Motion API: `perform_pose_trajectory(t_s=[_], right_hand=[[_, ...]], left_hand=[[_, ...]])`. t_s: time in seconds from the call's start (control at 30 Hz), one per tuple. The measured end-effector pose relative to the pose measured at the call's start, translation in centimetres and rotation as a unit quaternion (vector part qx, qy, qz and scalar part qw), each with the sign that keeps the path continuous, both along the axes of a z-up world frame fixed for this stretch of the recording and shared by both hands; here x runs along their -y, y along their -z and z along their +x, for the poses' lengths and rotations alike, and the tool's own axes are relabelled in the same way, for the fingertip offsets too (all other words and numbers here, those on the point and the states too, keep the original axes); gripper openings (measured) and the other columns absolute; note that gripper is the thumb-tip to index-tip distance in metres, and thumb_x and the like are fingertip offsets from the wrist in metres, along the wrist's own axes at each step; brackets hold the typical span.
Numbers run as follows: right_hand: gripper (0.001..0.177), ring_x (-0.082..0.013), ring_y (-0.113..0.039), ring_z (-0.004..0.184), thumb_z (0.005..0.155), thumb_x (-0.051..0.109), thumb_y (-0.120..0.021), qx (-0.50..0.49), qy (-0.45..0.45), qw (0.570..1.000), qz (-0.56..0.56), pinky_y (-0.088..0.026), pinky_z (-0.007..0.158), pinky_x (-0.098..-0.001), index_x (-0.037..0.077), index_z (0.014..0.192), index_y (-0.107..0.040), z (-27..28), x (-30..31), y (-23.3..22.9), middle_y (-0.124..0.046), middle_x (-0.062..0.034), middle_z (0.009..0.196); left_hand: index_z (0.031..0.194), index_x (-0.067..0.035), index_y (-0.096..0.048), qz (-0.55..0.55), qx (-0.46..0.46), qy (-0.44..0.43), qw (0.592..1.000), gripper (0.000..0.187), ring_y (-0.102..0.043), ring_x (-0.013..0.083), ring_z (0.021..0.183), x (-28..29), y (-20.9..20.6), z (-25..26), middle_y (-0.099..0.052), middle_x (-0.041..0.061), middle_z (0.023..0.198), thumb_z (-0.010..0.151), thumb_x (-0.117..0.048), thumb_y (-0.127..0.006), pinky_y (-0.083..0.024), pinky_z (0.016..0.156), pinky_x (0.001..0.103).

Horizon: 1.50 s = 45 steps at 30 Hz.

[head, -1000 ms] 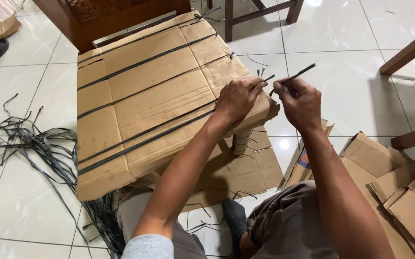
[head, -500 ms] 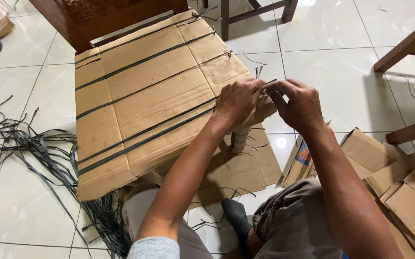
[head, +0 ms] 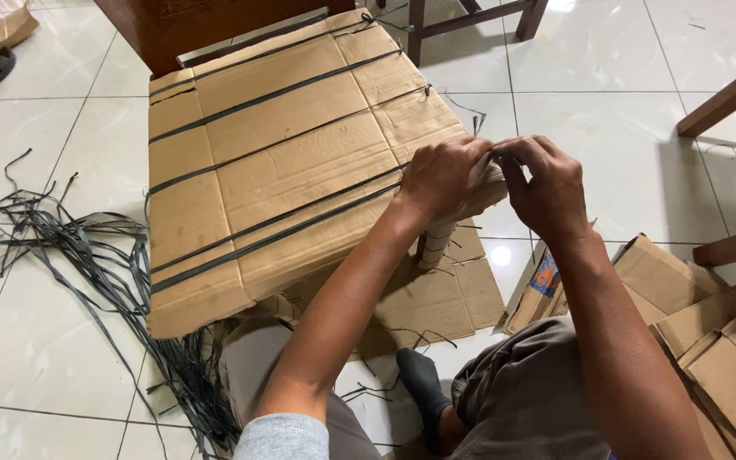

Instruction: Wrapping a wooden chair with cardboard and securing it with plastic straps for protection.

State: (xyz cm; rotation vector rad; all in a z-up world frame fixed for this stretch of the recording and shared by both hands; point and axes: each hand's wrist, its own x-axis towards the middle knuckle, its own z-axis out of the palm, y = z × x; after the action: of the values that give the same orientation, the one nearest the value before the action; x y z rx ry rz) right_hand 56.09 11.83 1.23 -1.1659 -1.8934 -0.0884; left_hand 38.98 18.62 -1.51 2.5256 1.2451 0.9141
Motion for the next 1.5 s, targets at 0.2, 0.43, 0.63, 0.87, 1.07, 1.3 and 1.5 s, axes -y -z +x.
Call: perform_pose_trajectory(t_s=[0.2,0.43,0.63,0.87,1.07,1.3,1.5], right_hand=[[0.020,-0.0316,-0.073,0.081,0.097,-0.009,-0.073,-0.023,0.017,1.000,0.000,-0.060,0.072,-0.0389,0.009,0.104,-0.077,1.0,-0.7,1.5,-0.072,-0.0105,0.096],[0.013,-0.0345,-0.074,0.081,0.098,-0.007,-0.077,-0.058,0.040,0.997,-0.031,-0.060,0.068,-0.0387,0.006,0.101,-0.075,1.9,-1.1,2.6,-0.072,-0.0148,0.094],[0.009,-0.0355,-0.074,0.085,0.098,-0.007,-0.078,-0.102,0.015,0.992,-0.065,-0.060,0.072,-0.0383,0.002,0.100,-0.076,1.1,-0.6,1.5,-0.074,-0.0178,0.100],[0.013,-0.0266,-0.074,0.082,0.093,-0.001,-0.079,0.005,-0.001,0.997,-0.074,-0.059,0.071,-0.0385,0.011,0.097,-0.076,0.8,0.1,0.5,-0.076,-0.0070,0.111],[0.012,-0.0326,-0.073,0.082,0.093,-0.003,-0.076,0.015,-0.011,0.998,-0.061,-0.057,0.068,-0.0395,0.008,0.098,-0.073,0.5,0.3,-0.2,-0.078,-0.0118,0.108],[0.015,-0.0332,-0.074,0.078,0.095,-0.005,-0.076,-0.015,0.008,0.997,-0.069,-0.059,0.069,-0.0383,0.008,0.103,-0.075,0.9,0.0,0.5,-0.075,-0.0126,0.089],[0.016,-0.0303,-0.075,0.082,0.099,-0.001,-0.075,-0.064,0.018,0.994,-0.086,-0.060,0.074,-0.0394,0.012,0.109,-0.072,1.1,-0.5,1.1,-0.075,-0.0093,0.089]], left_hand=[[0.102,-0.027,-0.061,0.029,0.025,-0.025,0.999,0.013,-0.076,0.0294,0.086,-0.4,1.6,0.2,-0.068,-0.001,0.089,0.096,-0.037,-0.054,-0.063,0.074,0.051],[0.083,-0.022,-0.055,0.154,0.026,-0.028,0.987,0.009,-0.073,0.0299,0.074,-0.3,2.1,0.1,-0.061,0.004,0.074,0.087,-0.030,-0.059,-0.058,0.063,0.045],[0.093,-0.020,-0.056,0.116,-0.001,-0.015,0.993,0.007,-0.075,0.0296,0.079,0.4,1.5,0.1,-0.063,0.004,0.083,0.093,-0.027,-0.058,-0.062,0.065,0.045],[0.096,-0.024,-0.053,0.045,-0.002,-0.051,0.998,0.011,-0.075,0.0324,0.078,-0.9,2.6,0.5,-0.061,0.001,0.089,0.094,-0.034,-0.057,-0.063,0.068,0.050],[0.097,-0.024,-0.053,0.031,0.005,-0.011,0.999,0.009,-0.075,0.0336,0.085,-0.3,1.2,0.0,-0.062,0.002,0.090,0.096,-0.032,-0.057,-0.063,0.071,0.051],[0.095,-0.023,-0.056,0.012,0.041,0.009,0.999,0.010,-0.075,0.0340,0.087,0.3,0.3,-0.4,-0.063,0.003,0.088,0.095,-0.033,-0.058,-0.062,0.071,0.051],[0.096,-0.025,-0.055,0.027,0.044,0.001,0.999,0.013,-0.074,0.0322,0.084,0.9,-0.4,-0.4,-0.063,0.002,0.088,0.085,-0.027,-0.061,-0.061,0.071,0.050]])
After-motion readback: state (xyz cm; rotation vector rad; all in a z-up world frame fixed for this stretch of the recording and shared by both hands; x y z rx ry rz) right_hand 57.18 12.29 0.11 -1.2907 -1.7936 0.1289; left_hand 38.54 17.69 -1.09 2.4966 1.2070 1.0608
